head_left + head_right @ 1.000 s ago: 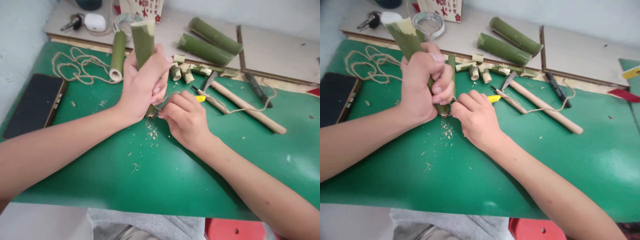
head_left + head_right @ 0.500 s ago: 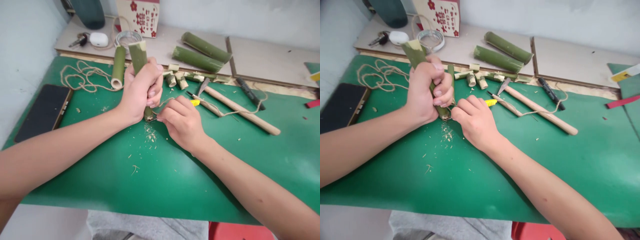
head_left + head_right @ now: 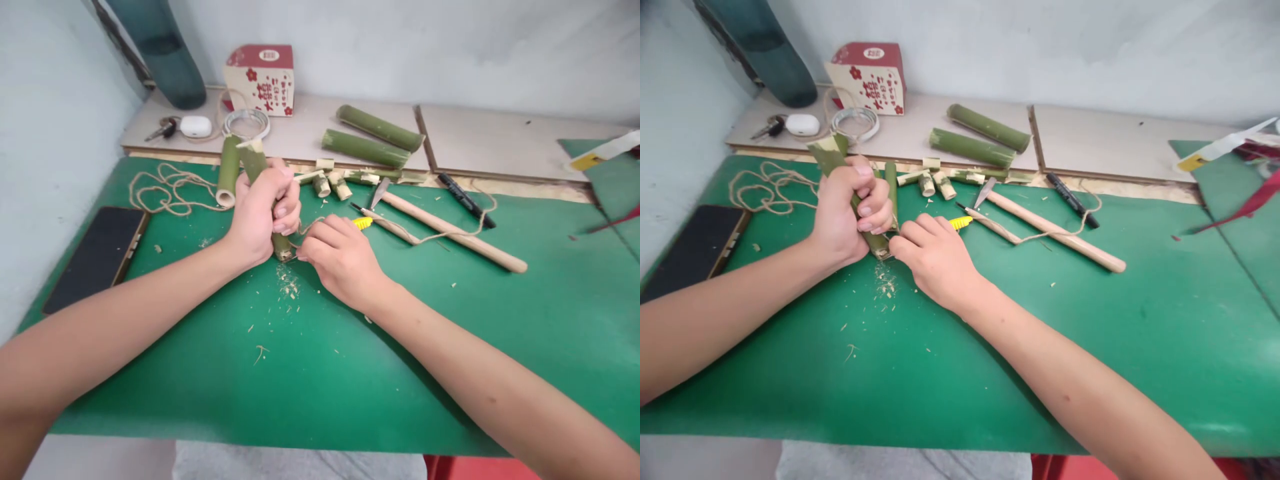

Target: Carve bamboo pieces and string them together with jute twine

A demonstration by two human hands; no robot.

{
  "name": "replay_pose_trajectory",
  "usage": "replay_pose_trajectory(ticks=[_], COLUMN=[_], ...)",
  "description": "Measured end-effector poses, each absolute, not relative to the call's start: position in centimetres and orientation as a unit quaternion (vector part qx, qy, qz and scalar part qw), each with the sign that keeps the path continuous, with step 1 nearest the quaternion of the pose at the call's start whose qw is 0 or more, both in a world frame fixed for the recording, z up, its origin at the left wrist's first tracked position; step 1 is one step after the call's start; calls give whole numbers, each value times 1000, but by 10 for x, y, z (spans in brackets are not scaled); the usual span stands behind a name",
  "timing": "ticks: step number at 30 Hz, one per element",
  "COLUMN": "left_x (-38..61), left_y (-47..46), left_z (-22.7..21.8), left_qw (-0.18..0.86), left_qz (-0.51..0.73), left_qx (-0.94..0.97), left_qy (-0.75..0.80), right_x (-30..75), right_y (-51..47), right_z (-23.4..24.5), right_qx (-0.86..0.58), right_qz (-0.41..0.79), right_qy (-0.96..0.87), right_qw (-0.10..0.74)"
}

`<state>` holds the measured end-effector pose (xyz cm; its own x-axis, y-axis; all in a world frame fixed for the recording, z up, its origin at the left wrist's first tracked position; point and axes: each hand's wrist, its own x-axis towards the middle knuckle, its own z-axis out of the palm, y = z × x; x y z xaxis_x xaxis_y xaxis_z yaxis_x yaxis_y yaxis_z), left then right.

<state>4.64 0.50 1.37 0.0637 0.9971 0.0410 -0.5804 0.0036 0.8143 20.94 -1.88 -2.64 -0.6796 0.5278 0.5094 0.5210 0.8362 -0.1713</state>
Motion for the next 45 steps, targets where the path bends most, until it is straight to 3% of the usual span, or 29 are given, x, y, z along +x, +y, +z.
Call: replay_pose_trajectory(ticks=[20,26,45], left_x=[42,43,40], left_y=[14,11,25], left_z=[15,18,8], left_qw=[663,663,691], left_qz=[590,589,581], left_qx=[297,299,243], left_qy=[351,352,355], right_x=[205,209,202], right_y=[-14,-15,-14], right_z=[-22,-24,-24], right_qx=[-290,-301,-311], right_qz=[104,98,90], right_qy=[-914,-894,-888], right_qw=[264,317,327])
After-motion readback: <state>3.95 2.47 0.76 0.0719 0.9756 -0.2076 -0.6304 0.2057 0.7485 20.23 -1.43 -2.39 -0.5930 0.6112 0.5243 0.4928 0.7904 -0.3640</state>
